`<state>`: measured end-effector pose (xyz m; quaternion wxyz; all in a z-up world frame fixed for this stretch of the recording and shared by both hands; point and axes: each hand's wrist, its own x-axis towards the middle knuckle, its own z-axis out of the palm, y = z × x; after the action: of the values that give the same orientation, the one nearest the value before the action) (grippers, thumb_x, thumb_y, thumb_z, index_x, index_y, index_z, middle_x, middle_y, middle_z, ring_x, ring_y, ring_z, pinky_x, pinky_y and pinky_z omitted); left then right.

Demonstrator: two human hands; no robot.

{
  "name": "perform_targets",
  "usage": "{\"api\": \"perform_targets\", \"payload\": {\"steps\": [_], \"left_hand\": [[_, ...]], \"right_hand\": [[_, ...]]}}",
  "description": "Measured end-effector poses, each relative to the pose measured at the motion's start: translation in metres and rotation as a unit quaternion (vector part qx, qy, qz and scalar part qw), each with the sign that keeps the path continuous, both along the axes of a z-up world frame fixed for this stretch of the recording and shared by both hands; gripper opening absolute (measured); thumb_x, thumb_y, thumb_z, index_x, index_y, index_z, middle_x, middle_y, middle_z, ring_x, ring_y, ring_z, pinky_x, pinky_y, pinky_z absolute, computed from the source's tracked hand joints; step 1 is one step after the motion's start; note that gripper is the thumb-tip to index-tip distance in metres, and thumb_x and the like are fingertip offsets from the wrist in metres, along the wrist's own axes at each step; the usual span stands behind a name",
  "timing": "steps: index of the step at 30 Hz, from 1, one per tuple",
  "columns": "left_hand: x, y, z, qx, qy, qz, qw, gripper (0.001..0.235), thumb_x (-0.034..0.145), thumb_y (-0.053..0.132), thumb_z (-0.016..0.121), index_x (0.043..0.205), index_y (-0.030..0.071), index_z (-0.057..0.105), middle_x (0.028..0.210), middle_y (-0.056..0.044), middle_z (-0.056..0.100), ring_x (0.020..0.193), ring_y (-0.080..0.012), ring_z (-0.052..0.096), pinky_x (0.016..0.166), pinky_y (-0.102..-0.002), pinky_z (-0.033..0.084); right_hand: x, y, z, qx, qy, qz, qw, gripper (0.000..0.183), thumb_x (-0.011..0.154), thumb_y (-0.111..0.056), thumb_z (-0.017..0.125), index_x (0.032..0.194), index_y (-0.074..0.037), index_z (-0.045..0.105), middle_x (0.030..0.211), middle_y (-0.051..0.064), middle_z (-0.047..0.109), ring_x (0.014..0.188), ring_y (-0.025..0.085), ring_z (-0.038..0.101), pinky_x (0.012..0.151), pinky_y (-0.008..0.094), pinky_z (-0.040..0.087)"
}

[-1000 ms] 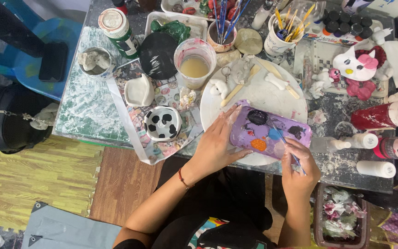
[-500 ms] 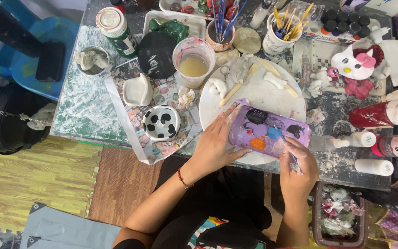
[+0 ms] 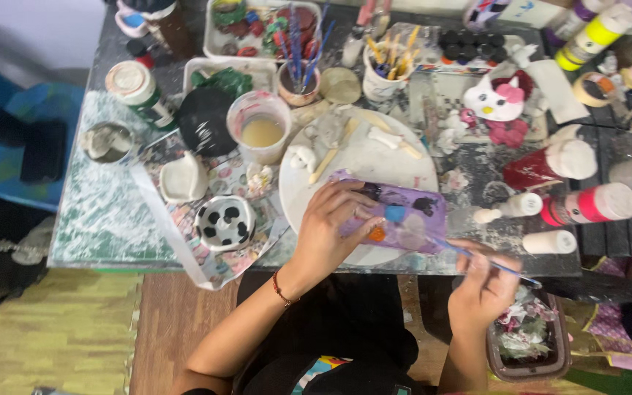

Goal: The person paints black spots onto a white ceramic figurine using a fine brush. They repeatedly dip the brush into black paint and carefully apply it to the surface, rotating the object to reach different areas.

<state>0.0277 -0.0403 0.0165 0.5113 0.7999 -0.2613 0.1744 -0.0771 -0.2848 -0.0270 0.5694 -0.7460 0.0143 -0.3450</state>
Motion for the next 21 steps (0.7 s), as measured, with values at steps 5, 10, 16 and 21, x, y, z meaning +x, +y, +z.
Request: {"api": "perform_targets", "payload": {"steps": [5, 10, 16, 21], "left_hand": [[0.01, -0.013, 0.008, -0.008, -0.022, -0.016, 1.0, 0.019, 0.079, 0.02, 0.086, 0.083, 0.011, 0.07, 0.104, 0.001, 0.073, 0.117, -0.0245, 0.066, 0.107, -0.045, 0.048], [0.03, -0.019, 0.02, 0.053, -0.077, -0.048, 0.994, 0.012, 0.081, 0.018, 0.083, 0.086, 0.014, 0.073, 0.099, -0.001, 0.071, 0.112, -0.0223, 0.067, 0.109, -0.046, 0.046], [0.079, -0.041, 0.041, 0.155, -0.165, -0.053, 0.973, 0.016, 0.09, 0.021, 0.076, 0.09, 0.007, 0.068, 0.096, -0.006, 0.068, 0.099, -0.0251, 0.066, 0.104, -0.043, 0.048], [0.103, -0.055, 0.052, 0.19, -0.192, -0.07, 0.96, 0.016, 0.091, 0.021, 0.074, 0.091, 0.007, 0.067, 0.096, -0.005, 0.068, 0.093, -0.0254, 0.066, 0.093, -0.041, 0.05]], "right_hand": [[-0.002, -0.026, 0.018, -0.088, -0.112, -0.173, 0.975, 0.022, 0.12, -0.024, 0.037, 0.12, -0.002, 0.038, 0.081, 0.021, 0.059, 0.07, 0.026, 0.07, 0.05, 0.025, 0.043], [-0.003, -0.067, 0.041, -0.096, -0.138, -0.044, 0.985, 0.023, 0.128, -0.027, 0.038, 0.12, -0.005, 0.032, 0.09, 0.018, 0.064, 0.079, 0.023, 0.071, 0.07, 0.035, 0.063], [0.025, -0.091, 0.081, -0.206, 0.118, -0.079, 0.968, 0.023, 0.122, -0.015, 0.052, 0.108, 0.003, 0.056, 0.081, 0.011, 0.065, 0.07, 0.014, 0.061, 0.064, 0.026, 0.047], [0.042, -0.1, 0.102, -0.268, 0.146, -0.101, 0.947, 0.022, 0.12, -0.011, 0.058, 0.104, 0.004, 0.062, 0.085, 0.012, 0.069, 0.078, 0.012, 0.067, 0.073, 0.029, 0.051]]}}
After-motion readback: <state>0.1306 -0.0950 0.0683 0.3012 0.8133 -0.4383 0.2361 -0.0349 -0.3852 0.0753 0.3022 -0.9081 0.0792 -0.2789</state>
